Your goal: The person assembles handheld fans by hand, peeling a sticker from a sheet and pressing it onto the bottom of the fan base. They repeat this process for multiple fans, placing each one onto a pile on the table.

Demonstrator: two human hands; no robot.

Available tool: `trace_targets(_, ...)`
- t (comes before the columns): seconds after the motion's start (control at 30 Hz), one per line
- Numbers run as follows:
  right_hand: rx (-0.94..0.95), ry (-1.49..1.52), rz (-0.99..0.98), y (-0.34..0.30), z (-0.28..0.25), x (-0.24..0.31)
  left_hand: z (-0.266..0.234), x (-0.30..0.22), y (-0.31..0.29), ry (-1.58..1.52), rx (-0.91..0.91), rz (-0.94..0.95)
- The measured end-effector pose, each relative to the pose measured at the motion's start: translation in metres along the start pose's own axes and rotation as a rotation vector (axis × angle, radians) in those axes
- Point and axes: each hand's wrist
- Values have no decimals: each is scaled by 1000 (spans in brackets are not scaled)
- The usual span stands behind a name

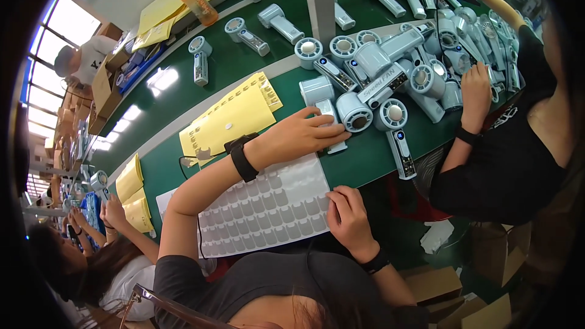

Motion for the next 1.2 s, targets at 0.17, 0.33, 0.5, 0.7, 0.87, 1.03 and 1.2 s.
trace_targets(0.17,45,136,50,5,-4,-4,-6,3,0,53,50,-6)
trace_targets(0.33,6,96,53,0,-4,-3,-15,21,-26,-251,-219,-64)
trace_targets(0.5,-28,-11,-41,0,-2,-6,-23,29,-46,-513,-444,-244)
trace_targets(0.7,-28,29,-36,2,-1,-6,-21,28,-48,-499,-454,-248)
trace_targets(0.87,-51,51,1,1,2,-3,-23,16,-35,-456,-388,-204)
trace_targets(1.03,-37,97,-21,-1,-2,-8,-17,7,-25,-62,-160,-120)
trace_targets(1.2,-34,196,-28,-4,-3,-12,-17,11,-14,72,39,-128)
Point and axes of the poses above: each hand's wrist, its own y-axis towards the middle knuckle, its own z-axis out of the palm, x = y × z, and after that the axes turned 11 degrees about x, right-handed
